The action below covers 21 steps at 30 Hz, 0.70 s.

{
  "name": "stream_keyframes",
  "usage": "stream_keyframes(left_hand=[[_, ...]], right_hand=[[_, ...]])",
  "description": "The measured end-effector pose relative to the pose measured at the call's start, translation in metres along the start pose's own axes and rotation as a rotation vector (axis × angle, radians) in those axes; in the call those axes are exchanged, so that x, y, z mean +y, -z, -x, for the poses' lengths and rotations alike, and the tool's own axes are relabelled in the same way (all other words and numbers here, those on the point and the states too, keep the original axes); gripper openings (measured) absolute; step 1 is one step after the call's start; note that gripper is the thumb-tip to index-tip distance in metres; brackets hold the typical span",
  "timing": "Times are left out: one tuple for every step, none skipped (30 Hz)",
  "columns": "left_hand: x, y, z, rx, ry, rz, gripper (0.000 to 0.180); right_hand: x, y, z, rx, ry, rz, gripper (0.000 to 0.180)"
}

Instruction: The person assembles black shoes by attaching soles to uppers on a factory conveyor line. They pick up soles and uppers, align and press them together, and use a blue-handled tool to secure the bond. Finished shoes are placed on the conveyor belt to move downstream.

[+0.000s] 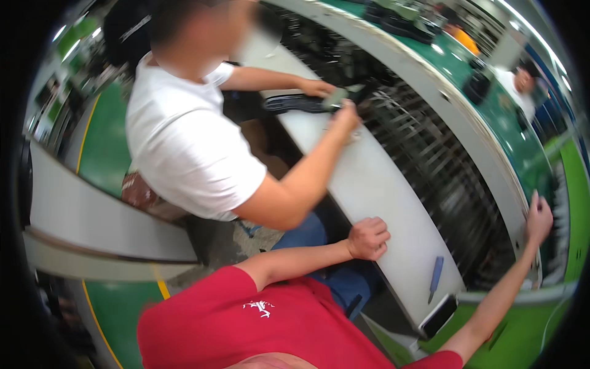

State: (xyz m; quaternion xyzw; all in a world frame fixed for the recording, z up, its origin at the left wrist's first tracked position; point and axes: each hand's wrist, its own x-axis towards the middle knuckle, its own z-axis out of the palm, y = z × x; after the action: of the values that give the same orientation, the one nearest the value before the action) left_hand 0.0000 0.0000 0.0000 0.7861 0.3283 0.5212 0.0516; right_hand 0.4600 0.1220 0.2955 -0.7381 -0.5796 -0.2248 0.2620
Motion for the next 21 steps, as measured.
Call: stream_keyframes(left_hand=[[-0.001, 0.008, 0.006, 0.012, 0.012, -0.01, 0.017], [-0.005, 0.003, 0.001, 0.012, 0.004, -0.015, 0.016], [-0.001, -0.005, -0.009, 0.023, -0.011, 0.015, 0.015], [-0.005, -0.011, -0.012, 0.013, -0.015, 0.0, 0.014], [0.001, -0.015, -0.011, 0.007, -0.012, 0.014, 0.014], [0.004, -0.015, -0.009, 0.007, -0.002, 0.016, 0.013], [0.006, -0.014, -0.008, -0.002, 0.003, 0.012, 0.013], [0.008, -0.014, -0.007, -0.011, 0.008, 0.009, 0.012], [0.005, -0.01, -0.007, -0.018, 0.016, -0.001, 0.011], [0.005, -0.009, -0.01, -0.022, 0.019, 0.004, 0.011], [0.007, -0.01, -0.013, -0.032, 0.028, 0.012, 0.012], [0.009, -0.013, -0.016, -0.044, 0.037, 0.024, 0.013], [0.011, -0.012, -0.015, -0.067, 0.048, 0.035, 0.013], [0.009, -0.013, -0.02, -0.063, 0.056, 0.04, 0.014], [0.011, -0.018, -0.021, -0.063, 0.066, 0.069, 0.014], [0.013, -0.018, -0.021, -0.066, 0.097, 0.055, 0.015], [0.014, -0.017, -0.021, -0.065, 0.128, 0.038, 0.015], [0.017, -0.016, -0.021, -0.06, 0.154, 0.089, 0.018], [0.019, -0.015, -0.021, -0.099, 0.243, 0.145, 0.02], [0.011, -0.005, -0.018, -0.164, 0.351, 0.179, 0.019], [0.004, 0.001, -0.024, -0.296, 0.502, 0.229, 0.018]], right_hand=[[0.004, 0.021, 0.026, 0.003, -0.04, 0.03, 0.051], [-0.008, 0.021, 0.033, 0.054, 0.02, 0.06, 0.05], [0.015, 0.029, 0.029, 0.079, 0.017, 0.034, 0.05], [0.006, 0.029, 0.031, 0.079, -0.006, 0.02, 0.051], [0.012, 0.033, 0.031, 0.069, -0.014, 0.041, 0.05], [0.006, 0.035, 0.034, 0.059, 0.004, 0.04, 0.049], [0.005, 0.035, 0.036, 0.046, 0.013, 0.036, 0.049], [0.003, 0.036, 0.037, 0.042, -0.002, 0.011, 0.05], [-0.007, 0.033, 0.039, 0.05, -0.008, -0.002, 0.05], [-0.013, 0.038, 0.039, 0.052, -0.018, 0.003, 0.05], [-0.012, 0.041, 0.038, 0.057, -0.025, 0.016, 0.049], [-0.012, 0.045, 0.038, 0.047, -0.022, 0.024, 0.048], [-0.008, 0.046, 0.039, 0.022, -0.075, 0.048, 0.046], [-0.018, 0.053, 0.037, -0.011, -0.095, 0.025, 0.044], [-0.014, 0.055, 0.036, 0.027, -0.075, 0.006, 0.042], [-0.019, 0.052, 0.036, 0.088, -0.058, -0.038, 0.04], [-0.02, 0.053, 0.029, 0.062, -0.068, -0.031, 0.042], [-0.021, 0.047, 0.029, 0.225, 0.014, -0.041, 0.045], [-0.018, 0.042, 0.028, 0.338, 0.084, -0.033, 0.05], [-0.026, 0.033, 0.034, 0.325, 0.045, -0.045, 0.05], [-0.029, 0.03, 0.038, 0.251, -0.013, -0.039, 0.057]])
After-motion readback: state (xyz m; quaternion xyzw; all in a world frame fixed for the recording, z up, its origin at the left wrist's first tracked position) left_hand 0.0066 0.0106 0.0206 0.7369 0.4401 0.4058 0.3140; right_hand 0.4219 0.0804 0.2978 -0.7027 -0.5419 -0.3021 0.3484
